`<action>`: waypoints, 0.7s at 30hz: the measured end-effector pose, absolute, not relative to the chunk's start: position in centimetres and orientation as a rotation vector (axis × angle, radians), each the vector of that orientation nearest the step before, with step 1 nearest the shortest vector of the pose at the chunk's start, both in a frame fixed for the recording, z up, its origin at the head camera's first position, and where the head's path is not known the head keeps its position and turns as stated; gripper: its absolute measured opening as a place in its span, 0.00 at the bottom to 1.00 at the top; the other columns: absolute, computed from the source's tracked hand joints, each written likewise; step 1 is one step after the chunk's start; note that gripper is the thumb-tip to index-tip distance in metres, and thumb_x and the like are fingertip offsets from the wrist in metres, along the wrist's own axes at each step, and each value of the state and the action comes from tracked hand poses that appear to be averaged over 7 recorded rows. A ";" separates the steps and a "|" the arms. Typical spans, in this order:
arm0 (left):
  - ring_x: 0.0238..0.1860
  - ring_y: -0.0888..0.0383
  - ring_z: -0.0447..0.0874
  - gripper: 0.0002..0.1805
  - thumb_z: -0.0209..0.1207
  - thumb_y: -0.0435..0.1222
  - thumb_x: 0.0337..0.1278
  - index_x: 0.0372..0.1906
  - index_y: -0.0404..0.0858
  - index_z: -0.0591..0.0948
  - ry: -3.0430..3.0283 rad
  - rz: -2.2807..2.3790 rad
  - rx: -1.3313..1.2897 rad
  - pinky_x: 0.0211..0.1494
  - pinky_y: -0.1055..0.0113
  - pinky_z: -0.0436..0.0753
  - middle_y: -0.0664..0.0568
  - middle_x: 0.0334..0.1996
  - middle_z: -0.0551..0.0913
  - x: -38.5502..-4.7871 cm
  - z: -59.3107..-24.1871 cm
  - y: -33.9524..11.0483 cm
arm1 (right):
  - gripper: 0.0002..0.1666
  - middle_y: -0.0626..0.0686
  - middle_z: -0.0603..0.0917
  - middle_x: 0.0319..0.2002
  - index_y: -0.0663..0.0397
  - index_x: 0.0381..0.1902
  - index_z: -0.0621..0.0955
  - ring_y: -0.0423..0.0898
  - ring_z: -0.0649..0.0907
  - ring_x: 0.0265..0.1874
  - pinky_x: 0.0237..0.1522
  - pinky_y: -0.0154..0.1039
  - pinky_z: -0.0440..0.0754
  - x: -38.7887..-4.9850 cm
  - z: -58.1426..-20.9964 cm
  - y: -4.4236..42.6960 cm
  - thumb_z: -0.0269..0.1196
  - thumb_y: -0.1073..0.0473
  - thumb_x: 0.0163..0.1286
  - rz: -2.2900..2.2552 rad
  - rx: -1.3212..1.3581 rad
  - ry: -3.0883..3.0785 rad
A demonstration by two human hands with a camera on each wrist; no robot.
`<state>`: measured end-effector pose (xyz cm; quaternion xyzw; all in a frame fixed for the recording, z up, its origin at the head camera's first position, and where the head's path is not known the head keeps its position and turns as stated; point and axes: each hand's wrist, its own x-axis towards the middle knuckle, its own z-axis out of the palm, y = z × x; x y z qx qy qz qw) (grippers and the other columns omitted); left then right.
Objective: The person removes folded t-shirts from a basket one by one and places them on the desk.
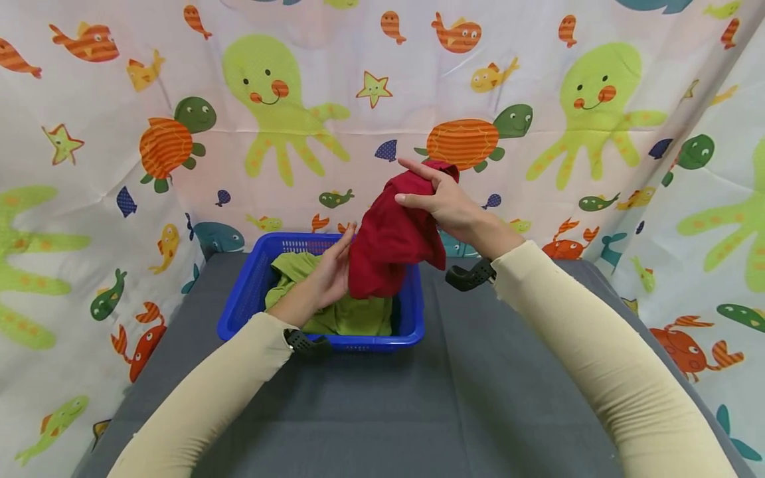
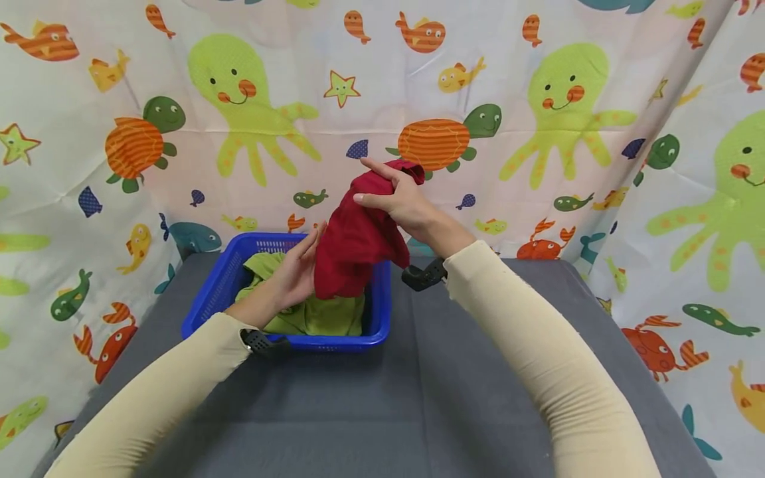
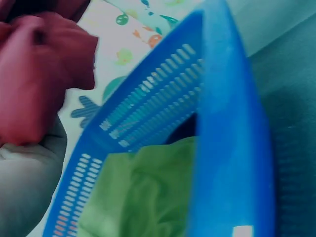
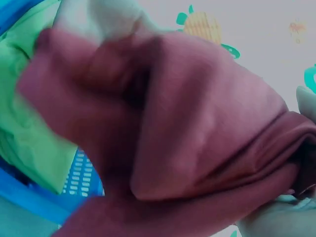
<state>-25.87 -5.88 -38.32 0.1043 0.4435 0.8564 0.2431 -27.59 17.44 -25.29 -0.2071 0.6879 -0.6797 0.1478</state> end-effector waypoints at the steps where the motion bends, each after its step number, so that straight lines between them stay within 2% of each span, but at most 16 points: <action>1: 0.83 0.53 0.43 0.32 0.34 0.55 0.81 0.80 0.71 0.38 1.222 2.350 0.271 0.85 0.51 0.45 0.62 0.84 0.40 -25.9 -38.0 -6.1 | 0.40 0.50 0.81 0.55 0.35 0.79 0.62 0.41 0.85 0.49 0.49 0.32 0.84 -27.8 -25.3 17.7 0.59 0.67 0.75 -1.958 -0.589 1.967; 4: 0.83 0.52 0.47 0.30 0.33 0.51 0.82 0.81 0.69 0.42 1.289 2.356 0.259 0.84 0.50 0.49 0.61 0.84 0.40 -26.1 -37.0 -6.7 | 0.41 0.47 0.84 0.51 0.36 0.80 0.61 0.40 0.85 0.47 0.48 0.32 0.85 -28.3 -25.5 18.5 0.58 0.67 0.75 -1.937 -0.582 1.952; 7: 0.80 0.52 0.54 0.29 0.34 0.50 0.82 0.81 0.66 0.48 1.410 2.338 0.287 0.82 0.52 0.56 0.58 0.83 0.47 -26.3 -36.2 -7.4 | 0.42 0.46 0.84 0.51 0.36 0.80 0.60 0.40 0.85 0.49 0.49 0.33 0.85 -28.8 -25.7 19.3 0.59 0.67 0.74 -1.902 -0.586 1.962; 10: 0.76 0.56 0.60 0.28 0.35 0.50 0.82 0.81 0.62 0.52 1.503 2.308 0.324 0.76 0.57 0.64 0.55 0.81 0.54 -26.6 -35.5 -8.1 | 0.42 0.46 0.84 0.53 0.34 0.79 0.60 0.40 0.84 0.50 0.49 0.34 0.85 -29.3 -26.0 20.0 0.59 0.66 0.74 -1.866 -0.570 1.998; 13: 0.70 0.60 0.65 0.28 0.37 0.48 0.82 0.81 0.59 0.53 1.572 2.270 0.326 0.67 0.63 0.70 0.55 0.80 0.57 -26.9 -35.1 -8.6 | 0.41 0.45 0.84 0.52 0.33 0.79 0.61 0.40 0.85 0.49 0.48 0.35 0.85 -29.7 -26.5 20.7 0.60 0.65 0.74 -1.823 -0.530 2.039; 16: 0.67 0.61 0.68 0.28 0.40 0.44 0.82 0.81 0.59 0.56 1.643 2.242 0.288 0.62 0.66 0.74 0.54 0.79 0.59 -27.1 -34.8 -8.6 | 0.41 0.45 0.83 0.52 0.32 0.79 0.61 0.40 0.84 0.48 0.47 0.36 0.86 -30.1 -27.2 21.6 0.60 0.64 0.75 -1.781 -0.496 2.072; 21: 0.69 0.56 0.69 0.25 0.43 0.44 0.81 0.77 0.60 0.64 1.816 2.187 0.220 0.63 0.62 0.75 0.54 0.77 0.63 -27.4 -33.9 -7.8 | 0.42 0.46 0.81 0.54 0.34 0.80 0.59 0.41 0.85 0.48 0.46 0.37 0.87 -31.1 -28.0 23.0 0.61 0.63 0.74 -1.721 -0.479 2.131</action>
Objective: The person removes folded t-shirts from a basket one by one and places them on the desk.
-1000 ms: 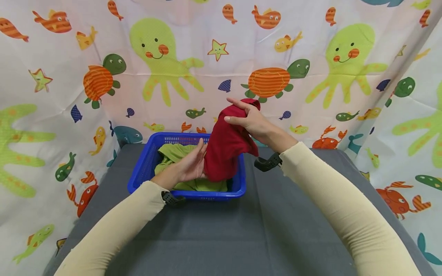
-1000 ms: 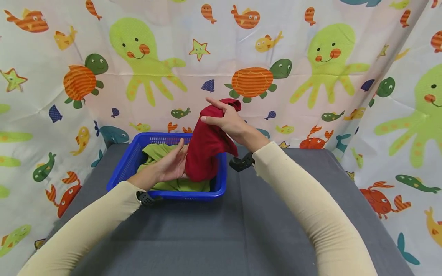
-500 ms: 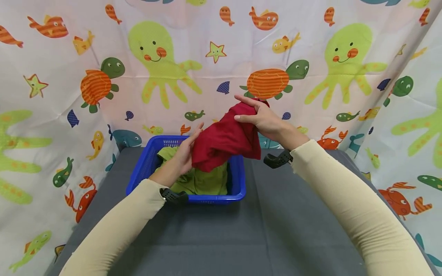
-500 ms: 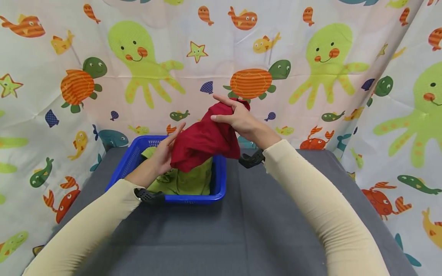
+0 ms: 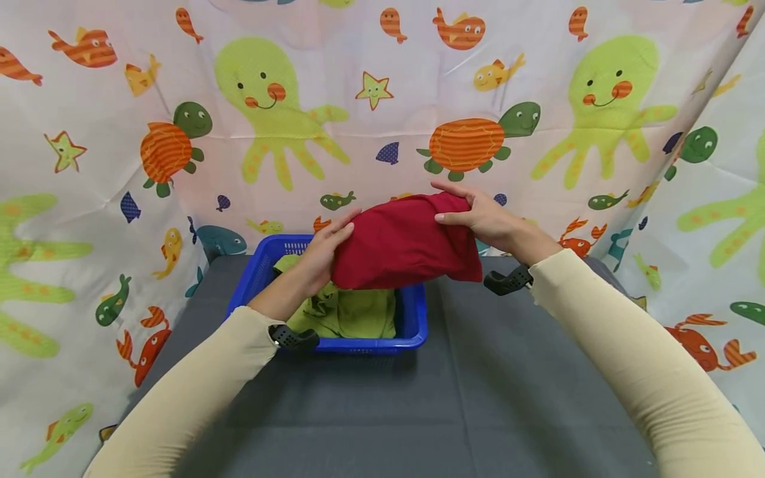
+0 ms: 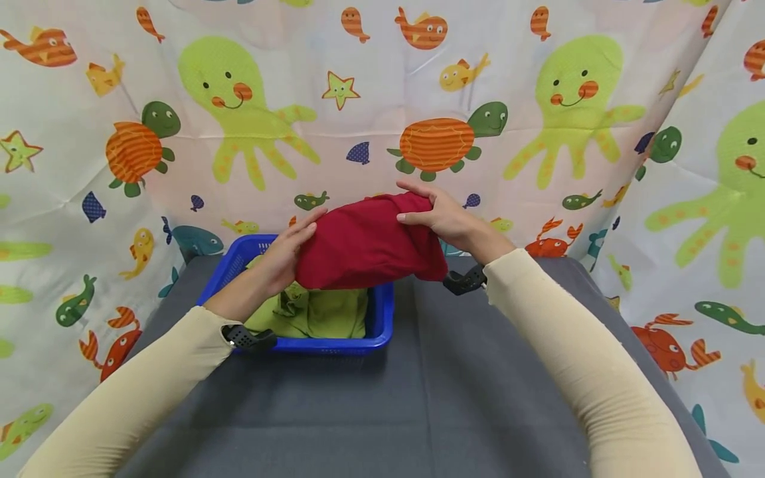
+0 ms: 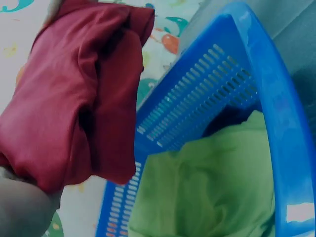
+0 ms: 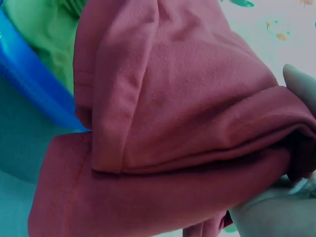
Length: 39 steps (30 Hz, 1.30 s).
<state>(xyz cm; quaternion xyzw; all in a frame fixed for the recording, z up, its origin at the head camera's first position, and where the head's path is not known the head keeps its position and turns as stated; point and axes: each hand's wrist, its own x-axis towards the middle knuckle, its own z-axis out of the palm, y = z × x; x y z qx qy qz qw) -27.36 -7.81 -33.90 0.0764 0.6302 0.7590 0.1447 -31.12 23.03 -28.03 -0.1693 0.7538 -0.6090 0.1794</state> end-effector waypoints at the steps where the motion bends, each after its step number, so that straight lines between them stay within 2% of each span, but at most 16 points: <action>1: 0.70 0.55 0.69 0.25 0.44 0.45 0.81 0.77 0.60 0.65 1.847 2.179 0.211 0.64 0.61 0.75 0.55 0.77 0.64 -27.3 -33.7 -7.5 | 0.42 0.47 0.80 0.55 0.34 0.80 0.59 0.41 0.85 0.47 0.46 0.37 0.87 -31.2 -28.1 23.4 0.60 0.63 0.75 -1.716 -0.475 2.137; 4: 0.71 0.54 0.70 0.23 0.44 0.46 0.81 0.75 0.61 0.68 1.905 2.172 0.169 0.64 0.60 0.75 0.57 0.75 0.67 -27.4 -33.3 -6.6 | 0.42 0.47 0.80 0.56 0.34 0.80 0.58 0.41 0.85 0.48 0.46 0.37 0.87 -31.5 -28.4 24.3 0.60 0.63 0.75 -1.719 -0.464 2.129; 10: 0.66 0.54 0.75 0.23 0.45 0.45 0.80 0.74 0.61 0.70 1.973 2.140 0.158 0.51 0.68 0.80 0.56 0.74 0.70 -27.9 -33.0 -4.6 | 0.43 0.44 0.82 0.52 0.37 0.81 0.55 0.39 0.85 0.45 0.44 0.35 0.87 -31.8 -28.9 26.3 0.58 0.63 0.76 -1.737 -0.458 2.110; 14: 0.67 0.53 0.75 0.23 0.47 0.45 0.80 0.74 0.60 0.69 2.013 2.115 0.185 0.51 0.68 0.79 0.56 0.76 0.68 -27.9 -33.1 -3.4 | 0.45 0.41 0.83 0.49 0.39 0.82 0.52 0.38 0.86 0.43 0.44 0.35 0.87 -31.6 -29.4 27.7 0.58 0.63 0.76 -1.721 -0.440 2.133; 17: 0.62 0.55 0.78 0.25 0.49 0.44 0.79 0.75 0.62 0.68 2.040 2.089 0.200 0.48 0.69 0.80 0.57 0.76 0.66 -28.1 -33.1 -2.7 | 0.45 0.41 0.83 0.51 0.39 0.82 0.51 0.38 0.85 0.45 0.46 0.34 0.87 -31.5 -29.6 28.6 0.59 0.62 0.76 -1.694 -0.435 2.151; 21: 0.50 0.58 0.82 0.28 0.52 0.41 0.77 0.76 0.63 0.66 2.076 2.068 0.237 0.42 0.70 0.82 0.54 0.74 0.69 -28.3 -33.2 -2.0 | 0.44 0.41 0.83 0.51 0.39 0.82 0.53 0.38 0.85 0.46 0.47 0.33 0.86 -31.4 -29.7 29.3 0.59 0.62 0.76 -1.702 -0.419 2.145; 25: 0.44 0.59 0.81 0.29 0.54 0.39 0.75 0.76 0.60 0.66 2.109 2.061 0.275 0.39 0.71 0.82 0.49 0.71 0.72 -28.5 -33.3 -1.4 | 0.44 0.41 0.83 0.50 0.39 0.82 0.53 0.38 0.85 0.46 0.46 0.33 0.86 -31.3 -29.8 30.0 0.59 0.63 0.76 -1.703 -0.401 2.160; 29: 0.45 0.59 0.81 0.30 0.55 0.38 0.75 0.77 0.58 0.66 2.112 2.042 0.267 0.39 0.71 0.81 0.49 0.72 0.71 -28.7 -33.5 -0.9 | 0.43 0.42 0.82 0.51 0.40 0.82 0.54 0.37 0.84 0.46 0.47 0.33 0.86 -31.6 -30.1 30.4 0.59 0.62 0.76 -1.674 -0.383 2.181; 34: 0.48 0.57 0.80 0.29 0.55 0.38 0.74 0.76 0.56 0.67 2.110 2.036 0.260 0.42 0.71 0.80 0.48 0.71 0.72 -28.9 -33.7 0.4 | 0.38 0.39 0.73 0.60 0.44 0.79 0.61 0.35 0.84 0.45 0.48 0.30 0.84 -32.0 -30.4 31.3 0.60 0.59 0.76 -1.645 -0.357 2.232; 36: 0.51 0.55 0.80 0.29 0.55 0.38 0.74 0.76 0.54 0.67 2.110 2.029 0.274 0.44 0.70 0.80 0.47 0.70 0.73 -29.0 -33.8 1.1 | 0.35 0.38 0.74 0.59 0.44 0.77 0.64 0.35 0.84 0.43 0.48 0.29 0.84 -32.0 -30.5 31.9 0.60 0.58 0.76 -1.649 -0.330 2.258; 39: 0.57 0.51 0.80 0.30 0.56 0.37 0.74 0.77 0.53 0.67 2.107 2.004 0.275 0.47 0.68 0.80 0.47 0.71 0.72 -28.9 -34.0 2.2 | 0.32 0.37 0.81 0.53 0.44 0.75 0.67 0.35 0.84 0.42 0.46 0.29 0.84 -31.9 -30.8 32.7 0.61 0.58 0.76 -1.671 -0.272 2.279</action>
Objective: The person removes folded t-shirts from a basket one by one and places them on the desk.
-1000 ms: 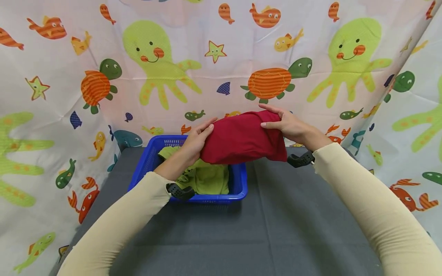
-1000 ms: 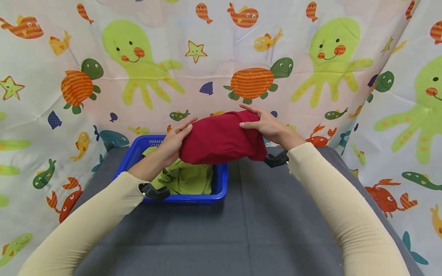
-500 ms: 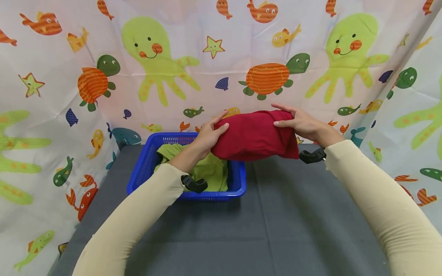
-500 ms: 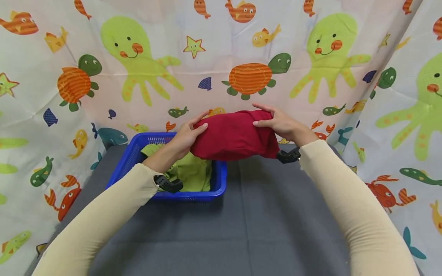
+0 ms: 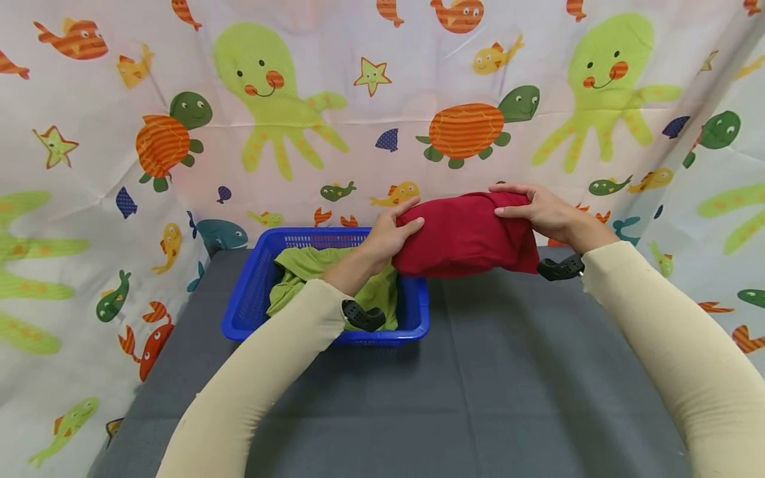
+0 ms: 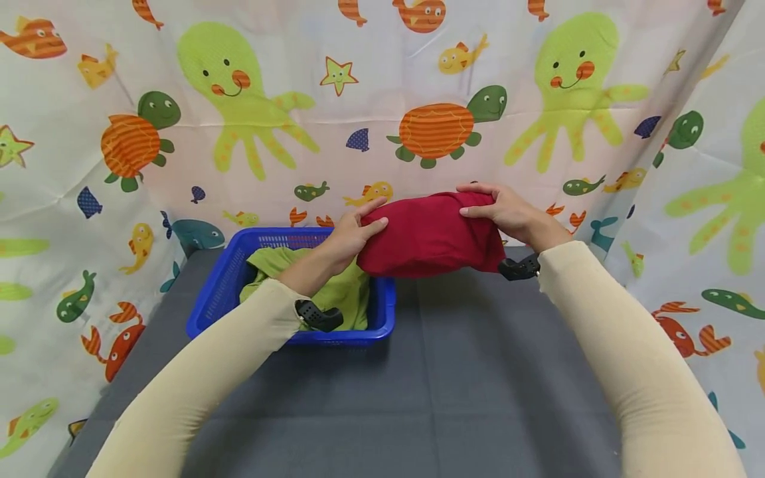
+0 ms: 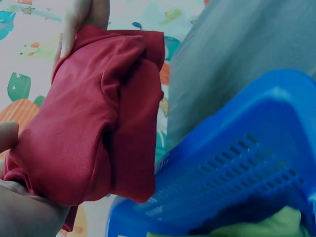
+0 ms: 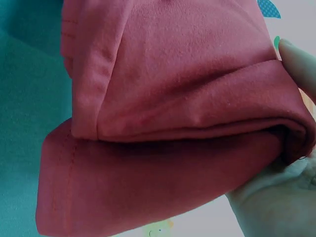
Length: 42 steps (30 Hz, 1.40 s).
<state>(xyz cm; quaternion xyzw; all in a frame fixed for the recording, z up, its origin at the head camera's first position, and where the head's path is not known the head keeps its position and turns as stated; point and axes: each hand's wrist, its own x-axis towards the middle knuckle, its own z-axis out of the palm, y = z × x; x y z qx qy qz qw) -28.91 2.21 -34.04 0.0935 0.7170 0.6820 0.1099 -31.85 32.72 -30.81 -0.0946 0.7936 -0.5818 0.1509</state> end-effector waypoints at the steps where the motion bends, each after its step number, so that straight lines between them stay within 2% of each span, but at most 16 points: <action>1: 0.59 0.50 0.79 0.30 0.56 0.36 0.74 0.77 0.53 0.67 2.109 1.995 0.274 0.49 0.67 0.81 0.47 0.71 0.72 -28.9 -34.1 2.5 | 0.32 0.36 0.81 0.51 0.44 0.75 0.66 0.35 0.84 0.43 0.46 0.29 0.84 -31.9 -30.9 33.0 0.61 0.58 0.76 -1.666 -0.262 2.288; 5: 0.66 0.47 0.75 0.32 0.57 0.34 0.72 0.77 0.54 0.66 2.142 1.946 0.243 0.57 0.60 0.83 0.47 0.71 0.70 -28.9 -34.2 3.5 | 0.37 0.35 0.81 0.49 0.48 0.77 0.63 0.35 0.83 0.44 0.47 0.29 0.84 -32.1 -31.3 33.7 0.61 0.55 0.75 -1.637 -0.226 2.313; 10: 0.67 0.46 0.73 0.34 0.59 0.33 0.69 0.77 0.56 0.66 2.166 1.941 0.234 0.61 0.53 0.82 0.45 0.71 0.69 -29.3 -34.4 4.6 | 0.42 0.39 0.76 0.54 0.47 0.80 0.59 0.36 0.80 0.47 0.47 0.29 0.83 -32.7 -31.5 34.4 0.62 0.48 0.75 -1.538 -0.184 2.403; 16: 0.67 0.46 0.73 0.33 0.58 0.32 0.69 0.75 0.54 0.69 2.153 1.979 0.239 0.64 0.53 0.80 0.45 0.72 0.70 -29.7 -35.2 6.1 | 0.43 0.47 0.70 0.62 0.45 0.80 0.59 0.41 0.75 0.52 0.47 0.28 0.83 -33.1 -31.7 35.3 0.62 0.45 0.74 -1.425 -0.128 2.501; 23: 0.65 0.46 0.75 0.32 0.59 0.31 0.68 0.74 0.55 0.71 2.155 1.972 0.176 0.64 0.52 0.80 0.46 0.71 0.70 -30.2 -36.3 7.1 | 0.41 0.52 0.69 0.67 0.49 0.80 0.60 0.37 0.76 0.49 0.46 0.28 0.83 -33.5 -32.8 35.8 0.62 0.49 0.75 -1.406 -0.124 2.530; 32: 0.69 0.42 0.71 0.34 0.61 0.30 0.65 0.75 0.49 0.70 2.209 1.945 0.116 0.67 0.48 0.78 0.44 0.73 0.68 -30.5 -37.9 8.7 | 0.42 0.66 0.59 0.75 0.50 0.80 0.59 0.55 0.65 0.65 0.44 0.28 0.81 -33.8 -34.9 36.8 0.62 0.50 0.75 -1.340 -0.089 2.550; 38: 0.66 0.43 0.73 0.33 0.62 0.30 0.63 0.72 0.52 0.73 2.226 1.931 0.071 0.65 0.48 0.80 0.43 0.70 0.71 -30.8 -39.0 9.7 | 0.42 0.65 0.55 0.78 0.51 0.80 0.58 0.56 0.62 0.68 0.45 0.24 0.77 -34.0 -35.7 37.6 0.62 0.50 0.75 -1.320 -0.073 2.583; 42: 0.66 0.43 0.74 0.34 0.63 0.30 0.62 0.72 0.52 0.73 2.204 1.910 0.073 0.65 0.48 0.79 0.42 0.69 0.72 -30.8 -39.4 10.2 | 0.43 0.65 0.54 0.79 0.49 0.80 0.58 0.58 0.61 0.70 0.46 0.26 0.78 -33.9 -36.5 38.1 0.62 0.49 0.74 -1.317 -0.053 2.587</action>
